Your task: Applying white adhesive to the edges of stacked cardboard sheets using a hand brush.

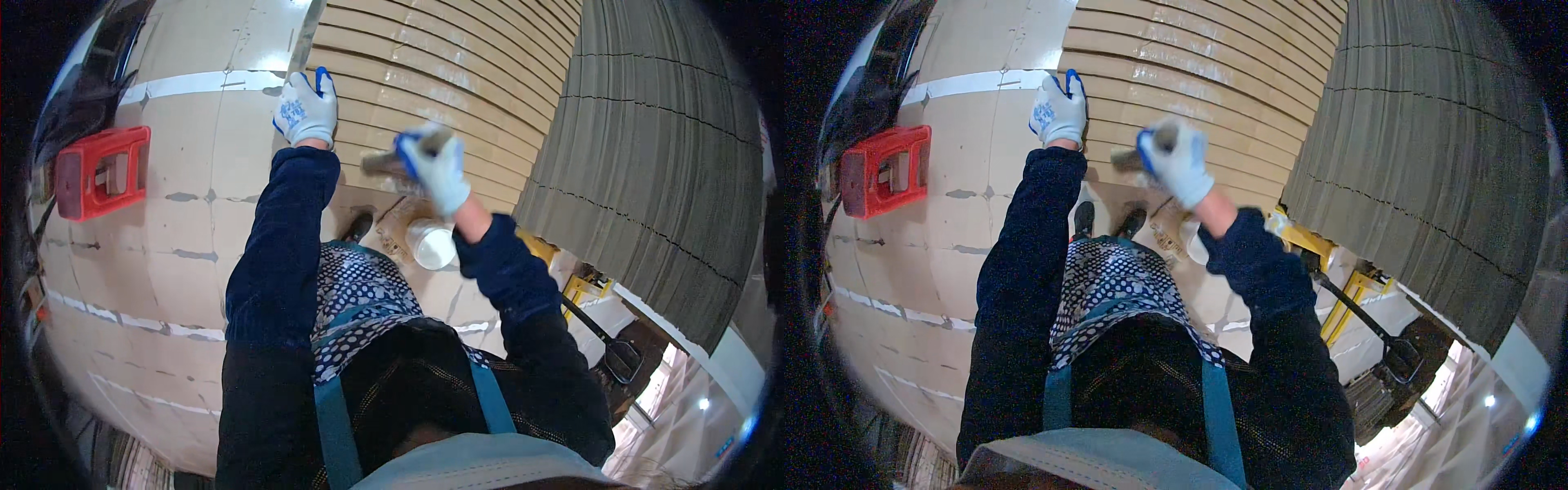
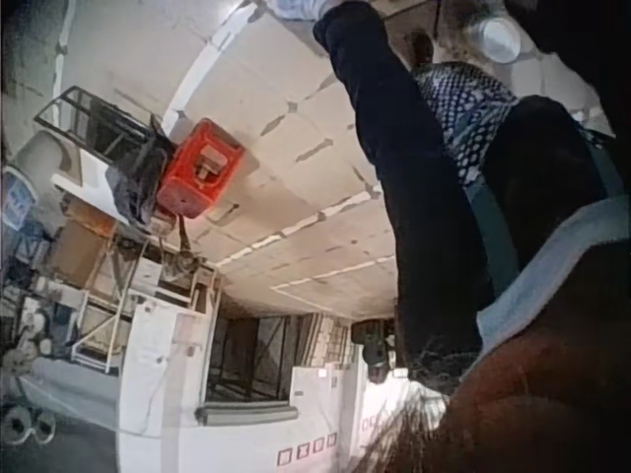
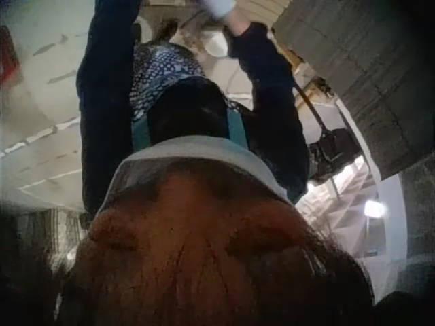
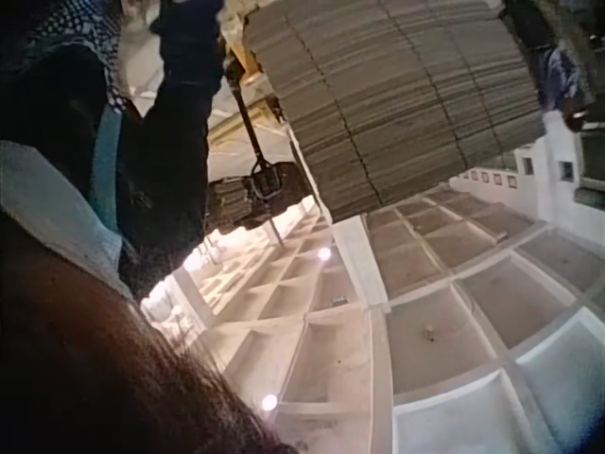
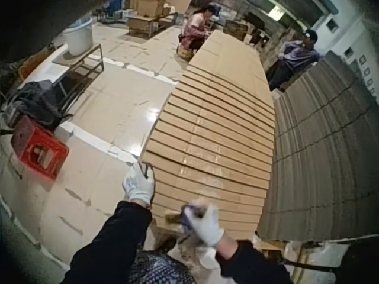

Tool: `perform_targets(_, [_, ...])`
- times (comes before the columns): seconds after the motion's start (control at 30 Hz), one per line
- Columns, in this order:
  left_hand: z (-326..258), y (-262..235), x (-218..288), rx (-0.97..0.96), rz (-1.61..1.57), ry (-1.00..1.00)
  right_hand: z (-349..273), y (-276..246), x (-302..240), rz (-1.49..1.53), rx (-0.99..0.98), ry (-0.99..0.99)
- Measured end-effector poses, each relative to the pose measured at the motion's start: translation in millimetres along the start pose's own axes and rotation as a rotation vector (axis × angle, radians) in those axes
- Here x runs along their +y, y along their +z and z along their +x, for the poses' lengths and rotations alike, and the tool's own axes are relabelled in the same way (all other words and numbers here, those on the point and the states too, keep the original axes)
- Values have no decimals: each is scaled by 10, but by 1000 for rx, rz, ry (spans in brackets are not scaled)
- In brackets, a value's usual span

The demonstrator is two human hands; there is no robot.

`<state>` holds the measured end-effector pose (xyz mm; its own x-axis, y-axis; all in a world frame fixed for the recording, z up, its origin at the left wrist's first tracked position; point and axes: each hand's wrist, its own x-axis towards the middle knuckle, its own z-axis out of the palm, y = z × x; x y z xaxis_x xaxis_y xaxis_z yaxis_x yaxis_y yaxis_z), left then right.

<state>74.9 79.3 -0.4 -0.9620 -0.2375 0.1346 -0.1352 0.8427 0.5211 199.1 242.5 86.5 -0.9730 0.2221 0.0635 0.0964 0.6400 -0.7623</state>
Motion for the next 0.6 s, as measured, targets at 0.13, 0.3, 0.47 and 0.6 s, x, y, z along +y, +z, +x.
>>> perform_targets(0.13, [18, 32, 0, -4, 13, -4, 1062, -206, 19, -136, 396, -445])
perform_targets(0.3, [18, 57, 13, -41, 4, -29, 1712, -73, 21, -436, 426, -282])
perform_targets(0.47, [3, 52, 43, -49, 28, -37, 545, 69, 144, -379, 214, -449])
perform_targets(0.6, [-3, 55, 56, -41, 37, -32, -428, 193, 45, -333, 47, -327])
